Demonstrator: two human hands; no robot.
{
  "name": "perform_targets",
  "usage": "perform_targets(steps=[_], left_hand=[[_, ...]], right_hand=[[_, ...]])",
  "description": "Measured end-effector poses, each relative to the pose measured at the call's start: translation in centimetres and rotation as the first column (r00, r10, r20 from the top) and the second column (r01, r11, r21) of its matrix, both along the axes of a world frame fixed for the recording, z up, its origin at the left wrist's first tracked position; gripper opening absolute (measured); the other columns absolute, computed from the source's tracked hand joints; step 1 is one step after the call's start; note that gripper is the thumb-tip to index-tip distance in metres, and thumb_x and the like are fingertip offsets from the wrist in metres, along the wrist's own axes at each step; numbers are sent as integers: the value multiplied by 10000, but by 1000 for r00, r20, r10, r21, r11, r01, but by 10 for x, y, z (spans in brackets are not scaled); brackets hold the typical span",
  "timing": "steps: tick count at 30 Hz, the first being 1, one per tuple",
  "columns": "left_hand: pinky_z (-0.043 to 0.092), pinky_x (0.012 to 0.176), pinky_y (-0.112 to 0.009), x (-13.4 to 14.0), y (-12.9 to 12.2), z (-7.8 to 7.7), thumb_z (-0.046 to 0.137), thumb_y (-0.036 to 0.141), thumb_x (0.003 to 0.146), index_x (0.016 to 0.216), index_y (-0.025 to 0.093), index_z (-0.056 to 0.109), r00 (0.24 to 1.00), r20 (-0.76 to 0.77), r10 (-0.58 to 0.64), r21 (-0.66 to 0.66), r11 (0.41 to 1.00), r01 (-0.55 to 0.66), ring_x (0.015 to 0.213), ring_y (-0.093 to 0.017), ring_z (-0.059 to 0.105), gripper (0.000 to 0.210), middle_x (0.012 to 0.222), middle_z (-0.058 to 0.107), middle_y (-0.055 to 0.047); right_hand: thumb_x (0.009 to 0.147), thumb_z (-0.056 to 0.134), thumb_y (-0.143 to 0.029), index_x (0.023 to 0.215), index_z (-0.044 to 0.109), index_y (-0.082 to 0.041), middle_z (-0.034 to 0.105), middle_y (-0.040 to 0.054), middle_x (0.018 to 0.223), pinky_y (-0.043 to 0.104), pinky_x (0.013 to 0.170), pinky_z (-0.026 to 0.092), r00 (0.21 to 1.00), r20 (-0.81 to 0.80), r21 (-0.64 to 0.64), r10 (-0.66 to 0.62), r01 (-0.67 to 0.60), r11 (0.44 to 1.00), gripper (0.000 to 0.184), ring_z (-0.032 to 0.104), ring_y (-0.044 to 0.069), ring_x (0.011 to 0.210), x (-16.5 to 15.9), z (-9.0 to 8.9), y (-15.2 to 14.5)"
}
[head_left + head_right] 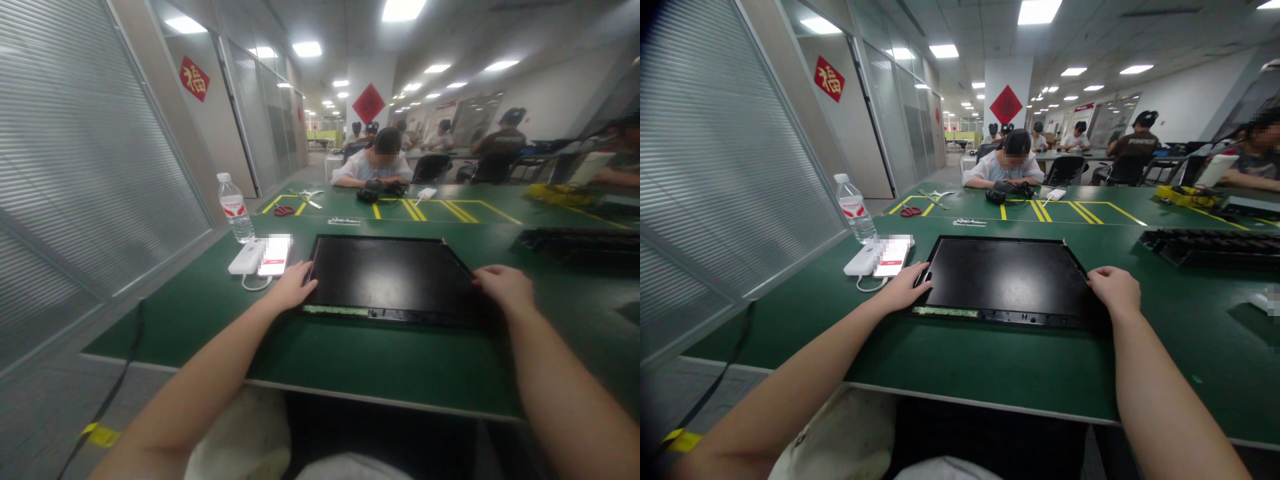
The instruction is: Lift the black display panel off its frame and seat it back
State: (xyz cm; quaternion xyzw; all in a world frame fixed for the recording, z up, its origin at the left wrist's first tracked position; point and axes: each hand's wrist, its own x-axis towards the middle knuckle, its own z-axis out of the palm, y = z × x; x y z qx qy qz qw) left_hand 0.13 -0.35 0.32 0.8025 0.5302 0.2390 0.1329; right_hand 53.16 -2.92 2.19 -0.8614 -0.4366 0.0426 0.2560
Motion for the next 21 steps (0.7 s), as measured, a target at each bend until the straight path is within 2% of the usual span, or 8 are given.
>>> perform_targets(steps=[3,5,8,12,15,18,21], left_hand=[[504,1298,-594,1,2,1,651,337,1005,1529,211,707,1000,11,-27,5,1000,27,1505,-427,670,542,1495,792,-180],[529,1286,-553,3,1,3,626,272,993,1523,237,727,999,36,-40,6,999,39,1459,-399,707,541,1480,808,-146],[544,1281,-539,2,-1,6,607,213,967,1506,212,753,997,75,-23,-14,1000,24,1452,-391,716,558,1518,791,-145],[576,1249,-540,-2,-3,5,605,177,939,1456,221,788,991,135,3,-16,1000,0,1390,-372,752,550,1415,840,-117],[616,1192,-524,-3,-3,5,606,177,945,1462,240,784,978,206,34,-67,998,-20,1278,-342,801,551,1294,870,-79],[615,1194,-538,1,-2,5,622,188,946,1465,228,770,931,349,103,-150,987,-52,1295,-339,798,541,1348,852,-100],[600,1226,-533,7,-1,6,638,194,939,1447,225,758,819,559,127,-185,982,-26,1418,-331,744,523,1517,786,-128]], right_hand=[[869,667,-353,975,862,-254,841,112,1033,385,743,493,997,-55,-43,-59,57,997,243,718,306,927,-4,3,-2],[901,659,-364,1018,865,-254,845,122,1113,389,779,499,996,-56,-27,-65,64,998,261,734,319,997,-7,4,-3],[937,650,-364,1089,866,-245,841,140,1226,399,847,518,997,-51,-34,-58,56,998,289,750,342,1090,-8,3,-2],[929,680,-345,1162,869,-235,826,164,1289,410,920,555,999,-45,-143,-31,24,989,320,761,364,1168,-5,-1,2],[893,725,-328,1180,879,-236,826,175,1280,404,920,585,999,-36,-167,-10,4,986,339,780,358,1144,-3,-3,5],[884,740,-336,1210,872,-233,824,181,1286,409,922,601,999,-37,-172,-11,4,985,366,782,369,1163,-4,-4,6],[926,714,-371,1251,844,-233,811,177,1350,407,945,597,999,-39,-201,-14,6,980,376,768,375,1240,-6,-5,6]])
